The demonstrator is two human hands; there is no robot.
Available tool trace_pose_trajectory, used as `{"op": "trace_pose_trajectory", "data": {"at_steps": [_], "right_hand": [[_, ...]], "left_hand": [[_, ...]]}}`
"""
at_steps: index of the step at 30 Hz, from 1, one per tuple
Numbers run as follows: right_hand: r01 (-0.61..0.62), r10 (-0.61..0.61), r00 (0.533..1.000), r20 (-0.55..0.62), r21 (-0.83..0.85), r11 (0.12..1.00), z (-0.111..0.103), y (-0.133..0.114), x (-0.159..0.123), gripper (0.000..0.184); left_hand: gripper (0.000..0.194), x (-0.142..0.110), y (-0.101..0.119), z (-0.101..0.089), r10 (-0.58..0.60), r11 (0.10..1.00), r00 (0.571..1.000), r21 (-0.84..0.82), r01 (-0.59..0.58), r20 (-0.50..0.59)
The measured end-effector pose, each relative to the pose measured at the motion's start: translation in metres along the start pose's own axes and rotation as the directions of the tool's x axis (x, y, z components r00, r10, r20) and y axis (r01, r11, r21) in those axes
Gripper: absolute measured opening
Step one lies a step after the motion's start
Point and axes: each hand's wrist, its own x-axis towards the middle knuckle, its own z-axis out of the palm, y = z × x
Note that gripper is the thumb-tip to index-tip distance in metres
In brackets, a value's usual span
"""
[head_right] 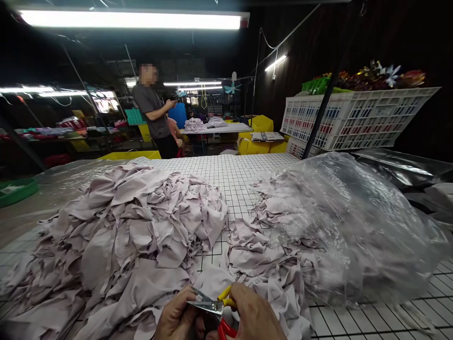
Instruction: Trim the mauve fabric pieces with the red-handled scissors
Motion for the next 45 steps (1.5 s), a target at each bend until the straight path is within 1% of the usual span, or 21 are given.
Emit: {"op": "trace_pose_trajectory", "data": {"at_steps": [4,7,11,18,22,25,27,29,31,33,34,35,36,37,38,39,40,42,43,44,45], "right_hand": [[-0.045,0.047,0.998,0.034,-0.056,0.997,-0.003,-0.010,0.000,0.033],[-0.072,0.079,0.995,0.066,-0.103,0.992,-0.004,-0.015,0.000,0.032],[-0.043,0.051,0.997,0.049,-0.142,0.989,-0.001,-0.010,-0.002,0.029],[0.055,-0.059,0.998,-0.021,-0.167,0.984,0.007,0.005,-0.006,0.028],[0.032,-0.033,0.999,-0.004,-0.202,0.979,0.012,0.005,-0.005,0.029],[-0.006,0.011,1.000,0.025,-0.174,0.985,0.011,0.002,-0.004,0.033],[-0.053,0.059,0.997,0.052,-0.117,0.992,0.005,-0.001,-0.004,0.037],[-0.132,0.133,0.991,0.027,-0.033,0.991,-0.006,-0.002,-0.004,0.038],[-0.240,0.241,0.970,-0.020,0.054,0.969,-0.017,0.000,-0.004,0.035],[-0.347,0.352,0.936,-0.032,0.107,0.932,-0.025,0.008,-0.005,0.032],[-0.389,0.395,0.918,-0.030,0.121,0.913,-0.028,0.015,-0.006,0.031],[-0.422,0.430,0.902,-0.033,0.132,0.897,-0.031,0.022,-0.007,0.030],[-0.449,0.459,0.887,-0.048,0.140,0.882,-0.033,0.031,-0.007,0.028],[-0.474,0.486,0.871,-0.074,0.140,0.869,-0.034,0.041,-0.008,0.027],[-0.494,0.508,0.855,-0.109,0.132,0.860,-0.036,0.050,-0.009,0.025],[-0.512,0.524,0.838,-0.151,0.116,0.851,-0.038,0.059,-0.009,0.023],[-0.530,0.538,0.819,-0.200,0.097,0.843,-0.040,0.067,-0.008,0.021],[-0.553,0.547,0.787,-0.286,0.067,0.830,-0.044,0.077,-0.003,0.018],[-0.551,0.543,0.781,-0.309,0.068,0.831,-0.046,0.080,0.001,0.016],[-0.541,0.535,0.782,-0.320,0.078,0.837,-0.046,0.081,0.007,0.016],[-0.521,0.522,0.792,-0.316,0.095,0.848,-0.045,0.081,0.014,0.016]], "left_hand": [[0.039,-0.001,-0.001,-0.002,0.013,1.000,1.000,0.019,-0.013,0.017],[0.038,-0.002,-0.002,-0.002,-0.032,0.999,0.999,-0.017,0.033,0.027],[0.039,-0.003,-0.003,-0.002,-0.065,0.996,0.997,-0.051,0.067,0.049],[0.043,-0.003,-0.003,-0.001,-0.089,0.995,0.993,-0.030,0.091,0.074],[0.044,-0.004,-0.007,0.001,-0.139,0.987,0.988,-0.067,0.144,0.072],[0.043,-0.003,-0.004,0.000,-0.164,0.984,0.982,-0.052,0.170,0.098],[0.042,0.000,-0.001,-0.004,-0.124,0.992,0.987,0.039,0.120,0.106],[0.038,0.003,-0.003,-0.008,-0.035,0.971,0.995,0.240,0.011,0.093],[0.030,0.005,-0.013,-0.013,0.010,0.856,0.998,0.516,-0.039,0.060],[0.043,0.007,-0.033,-0.017,-0.043,0.678,0.999,0.735,0.022,0.009],[0.048,0.007,-0.044,-0.018,-0.077,0.603,0.997,0.795,0.058,-0.015],[0.047,0.008,-0.054,-0.019,-0.102,0.560,0.994,0.824,0.080,-0.027],[0.042,0.009,-0.061,-0.021,-0.114,0.554,0.993,0.829,0.081,-0.021],[0.036,0.012,-0.064,-0.023,-0.117,0.577,0.993,0.814,0.066,0.002],[0.032,0.016,-0.060,-0.027,-0.112,0.618,0.993,0.785,0.048,0.028],[0.028,0.021,-0.050,-0.033,-0.104,0.664,0.994,0.747,0.037,0.043],[0.023,0.027,-0.033,-0.041,-0.097,0.706,0.994,0.708,0.033,0.050],[0.019,0.044,0.018,-0.064,-0.054,0.749,0.998,0.659,0.061,-0.031],[0.021,0.055,0.049,-0.078,-0.013,0.744,0.995,0.664,0.076,-0.100],[0.026,0.068,0.080,-0.092,0.063,0.700,0.979,0.707,0.096,-0.196],[0.031,0.083,0.109,-0.107,0.166,0.627,0.946,0.770,0.118,-0.280]]}}
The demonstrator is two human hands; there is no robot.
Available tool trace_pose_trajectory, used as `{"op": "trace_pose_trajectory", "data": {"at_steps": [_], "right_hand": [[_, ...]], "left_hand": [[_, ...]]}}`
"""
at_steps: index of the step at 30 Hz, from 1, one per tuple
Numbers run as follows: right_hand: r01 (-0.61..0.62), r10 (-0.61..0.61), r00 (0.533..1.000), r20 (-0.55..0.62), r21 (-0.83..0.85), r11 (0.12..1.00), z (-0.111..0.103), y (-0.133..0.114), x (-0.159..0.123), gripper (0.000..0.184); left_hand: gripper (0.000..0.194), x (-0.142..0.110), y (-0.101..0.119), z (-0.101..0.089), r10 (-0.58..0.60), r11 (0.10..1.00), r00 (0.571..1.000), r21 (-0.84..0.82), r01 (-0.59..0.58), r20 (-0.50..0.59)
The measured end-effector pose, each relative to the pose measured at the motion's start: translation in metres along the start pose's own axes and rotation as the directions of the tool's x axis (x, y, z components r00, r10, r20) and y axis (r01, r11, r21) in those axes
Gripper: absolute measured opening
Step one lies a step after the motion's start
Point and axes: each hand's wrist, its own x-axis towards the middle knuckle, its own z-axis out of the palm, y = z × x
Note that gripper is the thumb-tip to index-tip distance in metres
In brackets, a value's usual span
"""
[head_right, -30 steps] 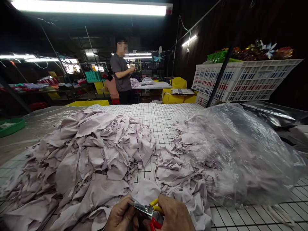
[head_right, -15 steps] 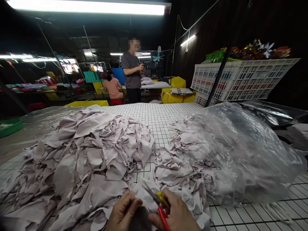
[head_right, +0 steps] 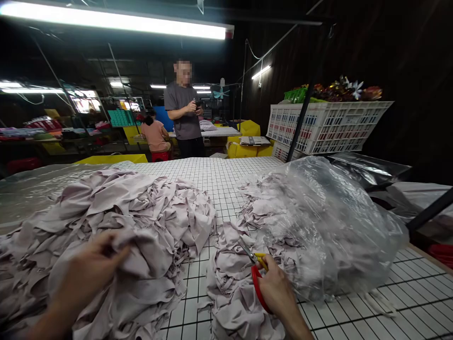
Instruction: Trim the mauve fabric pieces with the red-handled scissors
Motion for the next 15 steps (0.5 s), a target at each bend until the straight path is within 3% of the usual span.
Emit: {"op": "trace_pose_trajectory", "data": {"at_steps": [2,3,5,8,9,11,13,15], "right_hand": [[0.068,-0.070,0.997,0.022,0.069,0.995,0.010,-0.011,0.010,0.017],[0.120,-0.123,0.992,0.026,0.094,0.988,0.017,-0.018,0.015,0.018],[0.237,-0.240,0.971,0.016,0.101,0.966,0.035,-0.032,0.026,0.020],[0.329,-0.331,0.944,0.014,0.054,0.943,0.058,-0.046,0.043,0.020],[0.328,-0.329,0.944,0.017,0.047,0.943,0.063,-0.048,0.048,0.020],[0.303,-0.304,0.952,0.017,0.049,0.952,0.065,-0.049,0.057,0.016],[0.272,-0.273,0.962,0.007,0.062,0.960,0.059,-0.047,0.063,0.010],[0.244,-0.243,0.970,-0.010,0.074,0.967,0.049,-0.044,0.063,0.009]], "left_hand": [[0.034,0.048,0.014,-0.041,0.090,0.967,0.945,0.256,-0.006,-0.316],[0.036,0.071,0.018,-0.054,0.179,0.934,0.914,0.354,-0.042,-0.364],[0.040,0.112,0.020,-0.066,0.294,0.857,0.919,0.498,-0.132,-0.262],[0.045,0.143,0.017,-0.055,0.172,0.796,0.984,0.594,-0.111,-0.046],[0.049,0.142,0.017,-0.047,0.129,0.785,0.991,0.614,-0.082,-0.034],[0.053,0.120,0.017,-0.022,0.153,0.781,0.986,0.620,-0.078,-0.069],[0.039,0.078,0.020,0.016,0.298,0.812,0.953,0.540,-0.219,-0.061],[0.031,0.025,0.021,0.065,0.340,0.893,0.926,0.253,-0.372,0.163]]}}
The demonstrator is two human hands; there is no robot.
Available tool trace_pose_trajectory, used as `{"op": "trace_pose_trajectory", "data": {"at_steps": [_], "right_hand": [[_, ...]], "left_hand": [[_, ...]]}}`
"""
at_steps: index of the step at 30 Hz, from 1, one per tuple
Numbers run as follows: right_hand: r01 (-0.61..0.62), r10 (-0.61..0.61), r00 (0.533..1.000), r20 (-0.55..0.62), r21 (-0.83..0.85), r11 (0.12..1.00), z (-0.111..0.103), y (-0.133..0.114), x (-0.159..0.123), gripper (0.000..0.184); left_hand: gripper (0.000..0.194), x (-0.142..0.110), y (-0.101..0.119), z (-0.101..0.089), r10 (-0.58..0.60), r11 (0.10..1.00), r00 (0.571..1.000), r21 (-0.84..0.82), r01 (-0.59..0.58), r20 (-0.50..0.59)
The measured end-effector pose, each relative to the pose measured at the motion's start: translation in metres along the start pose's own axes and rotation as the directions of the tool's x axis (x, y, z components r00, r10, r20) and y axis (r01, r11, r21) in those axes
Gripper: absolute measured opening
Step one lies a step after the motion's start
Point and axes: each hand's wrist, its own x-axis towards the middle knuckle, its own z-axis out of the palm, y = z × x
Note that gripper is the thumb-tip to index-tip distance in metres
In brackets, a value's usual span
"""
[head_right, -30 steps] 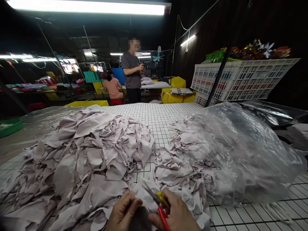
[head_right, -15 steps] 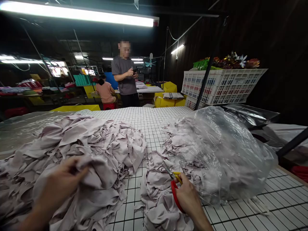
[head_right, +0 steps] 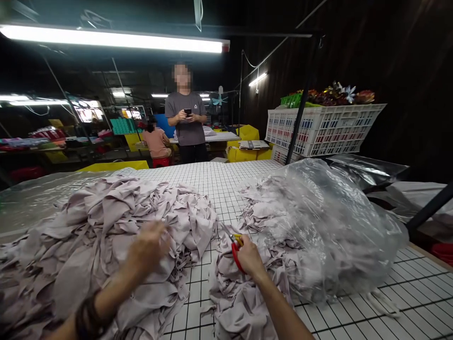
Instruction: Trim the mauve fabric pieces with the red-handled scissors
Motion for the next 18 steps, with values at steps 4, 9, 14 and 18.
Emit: {"op": "trace_pose_trajectory", "data": {"at_steps": [4,9,14,18], "right_hand": [[0.005,-0.005,0.999,0.033,0.011,1.000,-0.011,0.002,-0.022,0.008],[0.110,-0.117,0.952,0.282,0.040,0.993,0.012,0.010,-0.064,0.009],[0.075,-0.083,0.972,0.220,0.045,0.996,0.008,0.013,-0.071,0.004],[-0.045,0.037,0.992,0.123,0.063,0.997,-0.032,0.022,-0.064,0.005]], "left_hand": [[0.029,-0.063,0.050,0.105,-0.033,0.874,0.866,-0.406,0.267,0.499],[0.031,-0.073,0.067,0.165,-0.088,0.728,0.830,-0.533,0.431,0.550],[0.035,-0.063,0.069,0.173,-0.150,0.571,0.785,-0.596,0.565,0.601],[0.040,-0.069,0.064,0.166,-0.153,0.418,0.752,-0.648,0.637,0.641]]}}
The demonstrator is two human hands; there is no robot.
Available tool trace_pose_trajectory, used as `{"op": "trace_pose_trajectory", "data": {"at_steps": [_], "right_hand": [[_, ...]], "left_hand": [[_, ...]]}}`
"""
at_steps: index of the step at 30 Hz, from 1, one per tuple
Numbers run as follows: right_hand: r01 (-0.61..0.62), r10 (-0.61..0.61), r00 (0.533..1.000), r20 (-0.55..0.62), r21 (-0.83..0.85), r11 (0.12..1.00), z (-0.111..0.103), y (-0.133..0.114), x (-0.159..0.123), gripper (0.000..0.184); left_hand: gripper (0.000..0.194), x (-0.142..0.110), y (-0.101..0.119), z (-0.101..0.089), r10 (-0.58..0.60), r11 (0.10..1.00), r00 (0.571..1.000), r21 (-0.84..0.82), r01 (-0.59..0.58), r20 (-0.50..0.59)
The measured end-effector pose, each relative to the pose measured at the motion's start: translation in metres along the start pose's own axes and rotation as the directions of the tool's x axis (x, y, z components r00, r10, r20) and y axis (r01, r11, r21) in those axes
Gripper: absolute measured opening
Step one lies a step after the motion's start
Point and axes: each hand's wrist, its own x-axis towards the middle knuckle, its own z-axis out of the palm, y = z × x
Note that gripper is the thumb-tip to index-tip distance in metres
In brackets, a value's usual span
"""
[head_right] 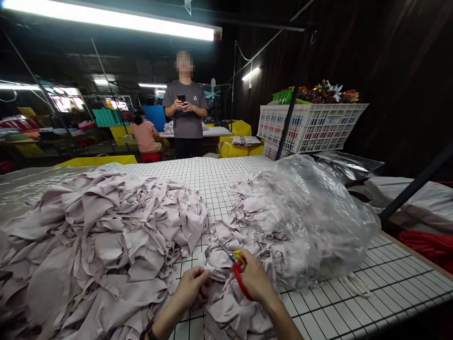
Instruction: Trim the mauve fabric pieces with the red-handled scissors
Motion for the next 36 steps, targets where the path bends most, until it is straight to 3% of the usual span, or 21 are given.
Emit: {"op": "trace_pose_trajectory", "data": {"at_steps": [3,5,8,11,13,16,19,22,26,28,33,36], "right_hand": [[-0.109,0.099,0.985,-0.139,-0.063,0.992,-0.023,0.005,-0.005,0.007],[-0.123,0.117,0.981,-0.155,-0.028,0.992,-0.024,0.001,-0.011,0.009],[-0.054,0.058,0.998,-0.019,0.173,0.984,-0.007,-0.020,-0.020,0.013],[0.019,-0.062,0.991,0.120,0.332,0.943,0.019,-0.046,-0.020,0.018],[0.047,-0.102,0.983,0.151,0.329,0.943,0.036,-0.058,-0.015,0.017],[0.067,-0.099,0.984,0.149,0.205,0.976,0.051,-0.060,-0.006,0.009],[0.035,-0.045,0.958,0.284,0.040,0.999,0.056,-0.049,-0.007,0.009],[0.020,-0.009,0.927,0.374,-0.025,0.999,0.056,-0.034,-0.013,0.011],[0.052,-0.053,0.981,0.186,0.012,0.999,0.057,-0.030,-0.004,0.007],[0.123,-0.122,0.983,0.140,0.004,0.992,0.063,-0.034,0.009,0.007],[0.280,-0.273,0.929,0.249,0.008,0.960,0.092,-0.044,0.038,0.015],[0.316,-0.308,0.907,0.287,0.016,0.948,0.095,-0.044,0.051,0.014]], "left_hand": [[0.031,-0.022,-0.001,-0.018,0.062,0.937,0.997,-0.342,-0.078,-0.055],[0.020,-0.040,0.000,-0.032,0.044,0.755,0.991,-0.646,-0.113,-0.123],[0.012,-0.063,0.006,-0.050,-0.019,0.481,0.994,-0.872,-0.088,-0.110],[0.016,-0.077,0.015,-0.059,0.020,0.398,0.999,-0.916,-0.049,-0.045],[0.021,-0.082,0.017,-0.062,0.020,0.405,0.998,-0.913,-0.055,-0.051],[0.022,-0.085,0.008,-0.064,-0.093,0.411,0.989,-0.909,-0.064,-0.112],[0.016,-0.090,-0.014,-0.067,-0.226,0.420,0.966,-0.907,-0.019,-0.124],[0.012,-0.096,-0.040,-0.070,-0.272,0.504,0.956,-0.862,0.045,-0.110],[0.033,-0.096,-0.063,-0.070,-0.233,0.601,0.967,-0.797,0.060,-0.103],[0.041,-0.092,-0.066,-0.068,-0.197,0.640,0.975,-0.767,0.048,-0.104],[0.052,-0.090,-0.052,-0.065,-0.090,0.807,0.980,-0.590,-0.031,-0.175],[0.050,-0.096,-0.032,-0.074,-0.003,0.889,0.970,-0.444,-0.109,-0.245]]}}
